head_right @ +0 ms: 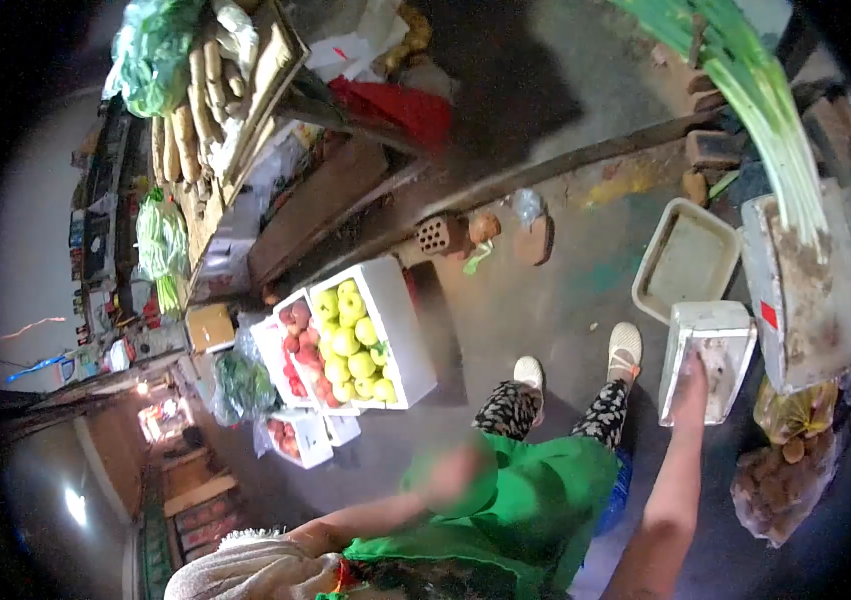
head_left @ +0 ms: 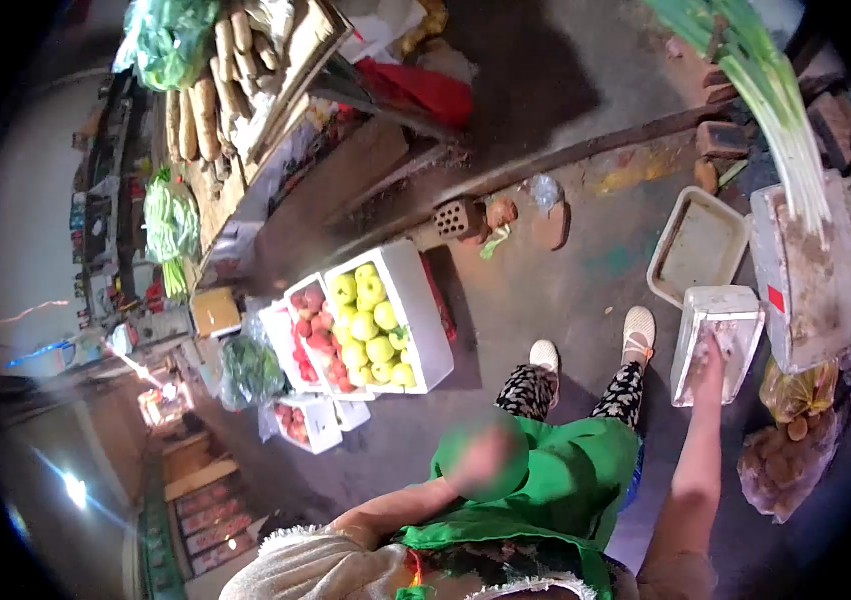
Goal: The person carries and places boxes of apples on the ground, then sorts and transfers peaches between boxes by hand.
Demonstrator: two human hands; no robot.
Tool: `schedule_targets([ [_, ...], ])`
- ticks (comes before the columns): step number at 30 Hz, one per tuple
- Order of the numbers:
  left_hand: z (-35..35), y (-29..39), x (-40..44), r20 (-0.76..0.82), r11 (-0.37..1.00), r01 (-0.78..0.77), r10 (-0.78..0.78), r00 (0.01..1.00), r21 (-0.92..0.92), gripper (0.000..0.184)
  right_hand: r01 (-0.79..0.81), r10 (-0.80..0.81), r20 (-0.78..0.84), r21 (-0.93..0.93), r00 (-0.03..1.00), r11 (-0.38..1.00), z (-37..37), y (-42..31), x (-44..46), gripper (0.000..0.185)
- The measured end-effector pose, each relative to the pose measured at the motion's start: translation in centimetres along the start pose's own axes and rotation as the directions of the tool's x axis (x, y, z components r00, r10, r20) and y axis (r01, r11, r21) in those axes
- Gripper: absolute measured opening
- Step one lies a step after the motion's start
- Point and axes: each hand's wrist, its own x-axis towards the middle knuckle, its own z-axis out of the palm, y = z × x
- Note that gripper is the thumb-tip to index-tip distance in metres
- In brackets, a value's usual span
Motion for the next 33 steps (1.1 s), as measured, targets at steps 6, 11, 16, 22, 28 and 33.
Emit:
schedule_targets([
  [6,5.2,6.7,-1.8,-0.077,0.971,0.210,-0.202,0.976,0.115,0.055,-0.086,0.059,-0.181,-0.142,0.982,0.986,3.9,-5.6,6.4,0.062],
  [11,1.1,10.2,-0.1,0.222,0.873,0.391,-0.336,0.915,-0.292,0.054,-0.280,0.254,-0.199,-0.114,0.946,0.953,-2.0,-4.2,13.3,0.050],
  [16,1.9,12.7,0.8,0.108,0.900,0.401,-0.387,0.916,-0.172,0.054,-0.198,0.089,-0.312,-0.336,0.946,0.921,-2.4,-4.7,7.9,0.025],
  [22,-1.7,13.7,4.5,0.126,0.807,0.509,-0.495,0.860,-0.299,0.055,0.346,-0.409,0.198,-0.878,0.891,0.330,-0.8,-6.3,-0.3,0.014],
  [28,-4.4,12.4,6.5,0.089,0.715,0.425,-0.457,0.885,-0.555,0.050,0.478,-0.227,0.443,-0.869,0.867,0.130,15.9,-6.2,-11.9,0.068],
  [33,0.6,12.5,4.6,0.034,0.639,0.492,-0.590,0.807,-0.591,0.044,0.457,0.052,0.530,-0.773,0.847,0.439,23.7,-1.7,-16.3,0.066],
])
